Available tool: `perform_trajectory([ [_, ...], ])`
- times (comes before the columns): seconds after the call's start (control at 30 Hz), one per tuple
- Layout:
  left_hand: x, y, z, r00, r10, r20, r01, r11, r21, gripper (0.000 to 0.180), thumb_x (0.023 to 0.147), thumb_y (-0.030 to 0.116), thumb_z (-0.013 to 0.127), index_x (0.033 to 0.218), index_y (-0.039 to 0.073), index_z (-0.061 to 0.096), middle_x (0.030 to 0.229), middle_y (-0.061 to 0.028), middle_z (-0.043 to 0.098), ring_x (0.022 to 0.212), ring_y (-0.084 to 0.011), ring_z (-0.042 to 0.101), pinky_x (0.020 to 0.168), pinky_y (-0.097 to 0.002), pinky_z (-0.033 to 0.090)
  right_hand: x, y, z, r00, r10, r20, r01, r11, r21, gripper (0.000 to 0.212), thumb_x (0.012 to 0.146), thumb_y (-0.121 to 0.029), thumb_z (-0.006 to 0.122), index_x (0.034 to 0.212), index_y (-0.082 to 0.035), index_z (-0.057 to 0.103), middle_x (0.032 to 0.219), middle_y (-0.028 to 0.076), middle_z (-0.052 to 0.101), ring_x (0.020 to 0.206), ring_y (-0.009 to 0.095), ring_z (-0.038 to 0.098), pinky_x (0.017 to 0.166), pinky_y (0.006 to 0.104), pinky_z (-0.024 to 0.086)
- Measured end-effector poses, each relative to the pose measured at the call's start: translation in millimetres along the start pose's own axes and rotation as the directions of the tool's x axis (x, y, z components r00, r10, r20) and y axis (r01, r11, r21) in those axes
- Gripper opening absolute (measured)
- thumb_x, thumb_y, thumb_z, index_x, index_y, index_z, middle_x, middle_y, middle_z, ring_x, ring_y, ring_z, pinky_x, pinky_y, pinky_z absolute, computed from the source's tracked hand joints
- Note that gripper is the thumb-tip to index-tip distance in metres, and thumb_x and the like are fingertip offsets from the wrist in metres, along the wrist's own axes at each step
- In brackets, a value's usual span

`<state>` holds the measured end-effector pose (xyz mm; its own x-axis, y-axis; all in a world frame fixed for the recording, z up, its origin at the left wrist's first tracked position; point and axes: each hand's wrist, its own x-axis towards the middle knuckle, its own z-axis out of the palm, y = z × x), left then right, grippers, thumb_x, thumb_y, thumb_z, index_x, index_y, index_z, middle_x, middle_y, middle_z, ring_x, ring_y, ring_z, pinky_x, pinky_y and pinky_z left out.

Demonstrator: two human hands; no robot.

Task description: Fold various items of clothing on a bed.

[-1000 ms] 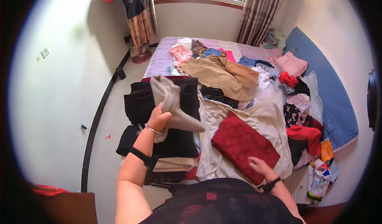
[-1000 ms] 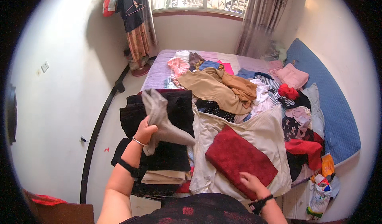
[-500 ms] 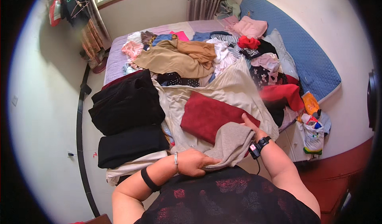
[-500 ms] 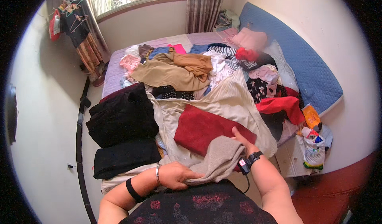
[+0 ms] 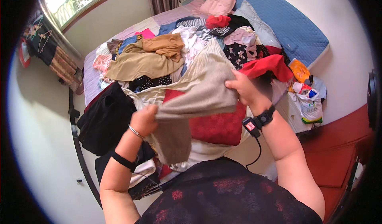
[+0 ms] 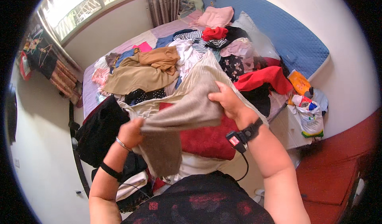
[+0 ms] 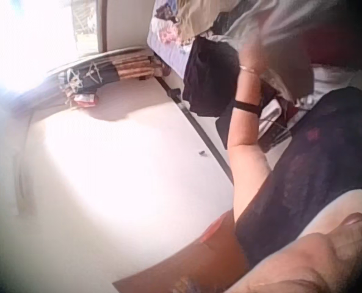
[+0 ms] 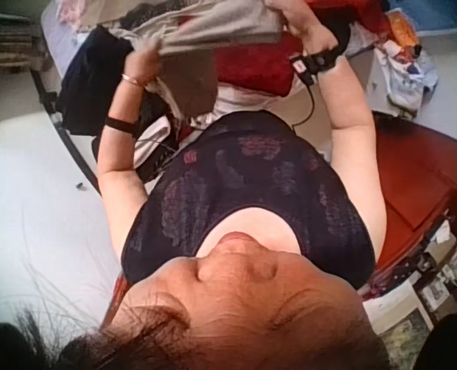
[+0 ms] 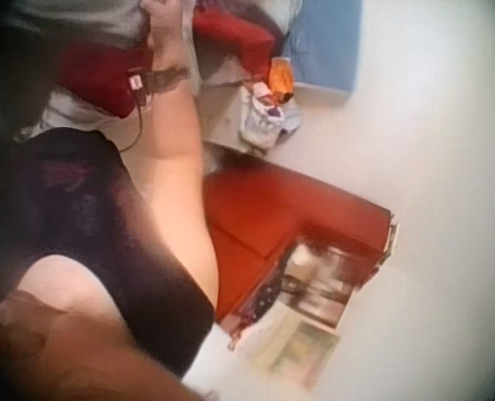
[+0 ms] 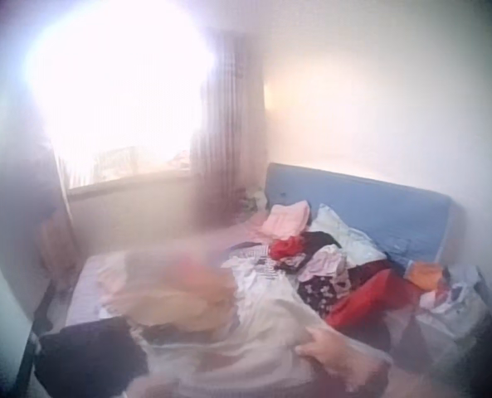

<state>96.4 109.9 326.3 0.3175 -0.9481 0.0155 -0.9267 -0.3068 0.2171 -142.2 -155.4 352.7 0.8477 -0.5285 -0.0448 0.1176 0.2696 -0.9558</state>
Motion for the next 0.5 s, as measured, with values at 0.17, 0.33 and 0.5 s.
perform_trajectory([
  [0.17,39.1,8.2,-22.9,0.906,0.190,-0.378,-0.148,0.980,0.136,0.030,0.064,0.007,0.060,0.092,0.014,0.053,0.077,-0.0076,0.051,0.068,-0.0303,0.057,0.055,-0.0404,0.047,2.3,-7.2,-33.6,0.993,-0.063,-0.099,0.065,0.998,0.018,0.055,0.074,-0.003,0.054,0.127,0.003,0.040,0.117,0.009,0.054,0.103,0.017,0.053,0.092,0.0315,0.041],
  [0.33,56.8,33.5,70.4,0.902,0.305,-0.304,-0.205,0.925,0.320,0.025,0.071,0.012,0.054,0.095,0.014,0.052,0.073,-0.0042,0.046,0.061,-0.0217,0.053,0.049,-0.0335,0.044,-29.5,77.3,-101.4,0.978,-0.060,-0.200,0.069,0.997,0.037,0.062,0.074,-0.005,0.055,0.132,0.003,0.033,0.124,0.010,0.049,0.112,0.020,0.047,0.099,0.0334,0.035],
  [0.5,38.2,45.8,227.6,0.952,0.300,0.069,-0.306,0.944,0.125,0.035,0.073,0.012,0.052,0.108,0.015,0.052,0.086,-0.0051,0.050,0.086,-0.0220,0.053,0.075,-0.0360,0.040,-101.4,213.6,-168.1,0.856,0.319,-0.407,-0.287,0.948,0.138,0.064,0.076,-0.006,0.055,0.135,-0.001,0.031,0.125,0.011,0.047,0.114,0.022,0.045,0.098,0.0346,0.035],
])
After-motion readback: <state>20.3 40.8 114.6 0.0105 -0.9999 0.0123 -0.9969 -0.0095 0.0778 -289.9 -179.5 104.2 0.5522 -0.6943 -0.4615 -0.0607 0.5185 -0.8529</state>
